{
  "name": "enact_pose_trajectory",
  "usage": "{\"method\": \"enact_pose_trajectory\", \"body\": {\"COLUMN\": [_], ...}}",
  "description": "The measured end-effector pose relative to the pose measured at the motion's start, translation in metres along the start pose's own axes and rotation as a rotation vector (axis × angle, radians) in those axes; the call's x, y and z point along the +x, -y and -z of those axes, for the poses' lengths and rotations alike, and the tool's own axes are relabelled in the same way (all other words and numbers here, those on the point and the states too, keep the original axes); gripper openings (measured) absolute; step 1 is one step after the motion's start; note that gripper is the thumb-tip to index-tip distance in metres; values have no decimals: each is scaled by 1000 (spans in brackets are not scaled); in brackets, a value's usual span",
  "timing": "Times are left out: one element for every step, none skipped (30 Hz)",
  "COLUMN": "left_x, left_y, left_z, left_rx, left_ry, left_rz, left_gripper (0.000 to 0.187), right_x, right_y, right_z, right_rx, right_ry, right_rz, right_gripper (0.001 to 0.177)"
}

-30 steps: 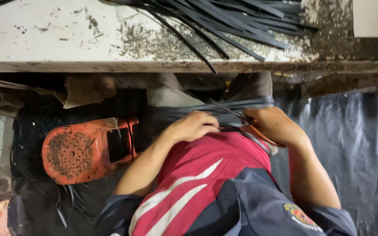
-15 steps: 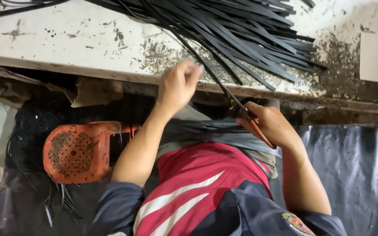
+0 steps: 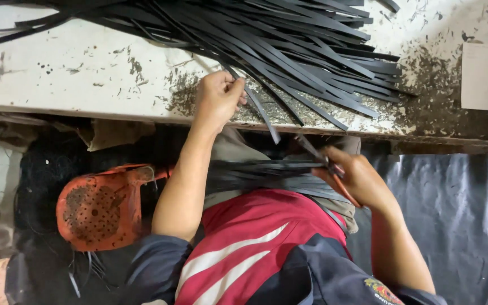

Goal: The person repeatedly picks up long black rubber strips from a pile on a table and cuts them into shorter pieces using shears. The cut pieces are placed back onto the table. The task continues throughout the clip with consistent hand movements and tool use.

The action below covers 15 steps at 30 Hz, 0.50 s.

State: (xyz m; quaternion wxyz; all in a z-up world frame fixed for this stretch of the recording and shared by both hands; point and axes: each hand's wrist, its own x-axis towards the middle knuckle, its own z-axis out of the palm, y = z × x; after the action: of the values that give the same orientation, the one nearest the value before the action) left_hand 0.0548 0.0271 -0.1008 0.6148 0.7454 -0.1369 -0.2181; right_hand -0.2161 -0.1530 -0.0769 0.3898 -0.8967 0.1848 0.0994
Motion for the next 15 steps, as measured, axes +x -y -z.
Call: {"method": "enact_pose_trajectory", "body": {"left_x": [-5, -10, -15, -21, -28, -35, -40, -45, -51, -53, -57, -60, -61, -62, -63], "left_y": [2, 5, 7, 7, 8, 9, 3, -2, -8, -13, -17, -21, -20, -19, -19], "left_z": [1, 1, 3, 1, -2, -4, -3, -2, -1, 0, 0, 1, 0, -1, -2], "left_rx": [4, -132, -267, -263, -320, -377, -374, -424, -473, -469, -501, -534, -531, -549, -567], "left_ry": [1, 39, 74, 72, 100, 128, 127, 107, 85, 82, 86, 90, 92, 99, 109], "left_rz": [2, 8, 15, 17, 14, 11, 13, -5, -24, -23, -40, -58, -57, -65, -74], "left_gripper": [29, 23, 17, 17, 15, 13, 13, 13, 13, 13, 15, 16, 16, 16, 16], "right_x": [10, 20, 30, 37, 42, 48, 50, 53, 55, 56, 56, 55, 56, 56, 56], "right_y": [10, 21, 32, 37, 43, 49, 46, 44, 43, 46, 50, 53, 54, 54, 54], "right_z": [2, 5, 7, 6, 5, 4, 5, 6, 6, 9, 11, 14, 15, 15, 16], "right_rx": [5, 153, 302, 307, 393, 479, 483, 500, 518, 522, 540, 557, 560, 556, 552], "right_ry": [1, -61, -122, -119, -141, -163, -160, -190, -218, -215, -229, -242, -244, -249, -256], "right_rz": [-1, 57, 116, 116, 123, 130, 130, 130, 130, 131, 139, 147, 147, 153, 159], "right_gripper": [30, 28, 26, 26, 24, 22, 22, 25, 29, 29, 21, 15, 15, 14, 14]}}
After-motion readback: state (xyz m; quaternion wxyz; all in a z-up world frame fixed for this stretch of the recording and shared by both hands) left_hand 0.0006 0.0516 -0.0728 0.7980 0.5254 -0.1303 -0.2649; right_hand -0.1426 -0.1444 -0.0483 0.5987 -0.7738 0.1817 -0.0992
